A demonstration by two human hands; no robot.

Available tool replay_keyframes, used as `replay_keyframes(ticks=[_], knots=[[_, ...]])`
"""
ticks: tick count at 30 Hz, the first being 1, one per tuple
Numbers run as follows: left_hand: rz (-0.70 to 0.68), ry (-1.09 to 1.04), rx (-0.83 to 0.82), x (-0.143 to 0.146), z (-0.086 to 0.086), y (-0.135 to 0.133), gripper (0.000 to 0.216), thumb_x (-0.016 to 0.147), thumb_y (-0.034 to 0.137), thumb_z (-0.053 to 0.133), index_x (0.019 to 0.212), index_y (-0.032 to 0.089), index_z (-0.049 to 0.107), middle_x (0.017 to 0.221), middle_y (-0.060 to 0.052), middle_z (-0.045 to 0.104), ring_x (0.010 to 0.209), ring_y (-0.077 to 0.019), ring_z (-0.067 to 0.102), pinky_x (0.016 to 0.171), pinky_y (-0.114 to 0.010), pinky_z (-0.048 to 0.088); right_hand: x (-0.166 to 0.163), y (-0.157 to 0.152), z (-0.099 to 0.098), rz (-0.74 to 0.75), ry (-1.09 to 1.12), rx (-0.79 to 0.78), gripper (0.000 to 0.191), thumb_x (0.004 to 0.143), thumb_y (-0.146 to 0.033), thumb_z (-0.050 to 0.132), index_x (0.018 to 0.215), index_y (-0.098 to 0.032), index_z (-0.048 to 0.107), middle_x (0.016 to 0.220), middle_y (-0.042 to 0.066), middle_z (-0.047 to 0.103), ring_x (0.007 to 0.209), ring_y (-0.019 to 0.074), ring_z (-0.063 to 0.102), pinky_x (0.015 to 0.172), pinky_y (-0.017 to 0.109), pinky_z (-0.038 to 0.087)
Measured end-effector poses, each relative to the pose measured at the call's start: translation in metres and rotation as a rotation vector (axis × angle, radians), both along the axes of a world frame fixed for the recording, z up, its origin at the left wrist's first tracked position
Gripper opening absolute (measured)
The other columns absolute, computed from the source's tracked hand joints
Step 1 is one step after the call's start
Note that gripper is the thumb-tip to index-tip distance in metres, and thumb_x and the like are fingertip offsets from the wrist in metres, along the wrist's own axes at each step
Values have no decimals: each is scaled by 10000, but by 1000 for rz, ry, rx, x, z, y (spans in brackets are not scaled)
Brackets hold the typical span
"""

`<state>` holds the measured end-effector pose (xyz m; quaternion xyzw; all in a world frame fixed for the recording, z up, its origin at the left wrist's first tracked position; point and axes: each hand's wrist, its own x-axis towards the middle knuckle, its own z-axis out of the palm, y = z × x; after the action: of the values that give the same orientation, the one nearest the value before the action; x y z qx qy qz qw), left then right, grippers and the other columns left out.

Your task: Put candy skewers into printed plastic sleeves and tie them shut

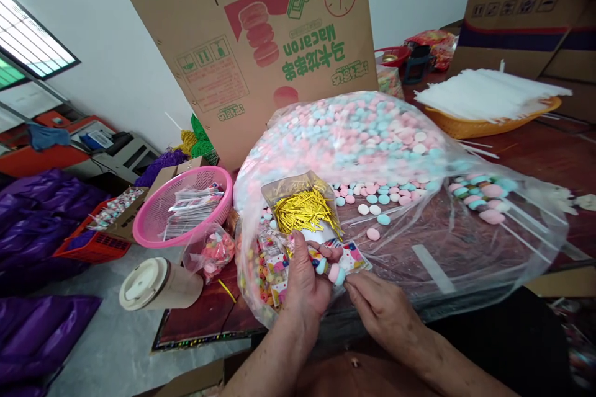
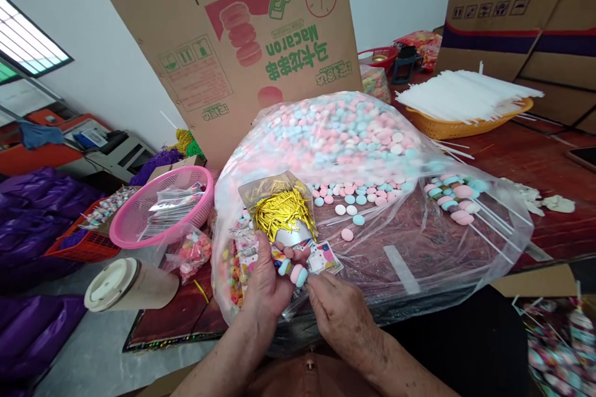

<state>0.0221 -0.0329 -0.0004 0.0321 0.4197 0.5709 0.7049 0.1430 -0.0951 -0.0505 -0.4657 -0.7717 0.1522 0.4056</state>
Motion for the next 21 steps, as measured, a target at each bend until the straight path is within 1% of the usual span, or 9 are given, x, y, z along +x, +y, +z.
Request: replay_keyframes(ticks=[3,5,7,11,13,15,17,19,21], knots=[[17,54,-2,-13,2,8,396,721,531,612,655,145,556,538,-12,594,496,-146,591,627,-337,531,2,1,1,26,38,-53,239,876,-116,350,779,-157,565,673,49,595,618,146,559,570,245,406],[11,76,21,-19,3,12,339,741,481,623,708,147,573,530,1,590,474,-130,574,630,-334,531,3,1,5,44,106,-150,232,880,-165,366,731,-169,543,645,26,575,589,132,529,549,235,388],[-11,41,39,-19,3,12,357,746,503,604,690,153,566,488,17,559,453,-124,557,645,-344,530,2,2,11,63,217,-318,265,882,-244,385,651,-181,500,585,-4,523,541,116,473,511,223,361],[-3,-23,106,-13,-1,6,446,708,604,569,637,164,545,492,20,558,479,-133,569,701,-368,524,-3,4,20,145,446,-736,384,859,-431,406,559,-191,413,487,-45,412,473,95,379,451,208,300],[-31,-7,182,-11,-2,4,469,694,629,562,618,167,539,488,21,556,492,-131,571,723,-367,518,-5,4,20,186,513,-853,434,841,-495,420,535,-189,382,470,-53,386,464,84,350,450,203,281],[-60,27,255,-8,-4,0,499,687,655,541,584,167,522,448,27,525,499,-132,571,734,-364,513,-6,3,19,209,566,-905,456,828,-527,436,529,-186,379,468,-56,376,461,77,326,442,199,256],[-92,50,279,-5,-7,-4,517,676,673,533,570,167,508,423,28,503,529,-147,590,739,-369,509,-9,4,17,216,635,-949,464,818,-552,438,536,-187,385,459,-62,366,435,69,292,417,198,218],[-142,41,230,-1,-11,-10,518,660,675,550,577,165,509,453,13,535,588,-172,618,741,-378,505,-11,5,15,190,685,-957,465,812,-564,436,541,-190,385,450,-66,359,418,65,274,408,201,205],[-189,19,166,1,-15,-13,500,651,653,586,618,157,538,557,-23,609,666,-194,640,744,-377,505,-12,8,12,132,657,-900,456,813,-552,436,542,-189,387,457,-63,364,435,71,293,427,205,229]])
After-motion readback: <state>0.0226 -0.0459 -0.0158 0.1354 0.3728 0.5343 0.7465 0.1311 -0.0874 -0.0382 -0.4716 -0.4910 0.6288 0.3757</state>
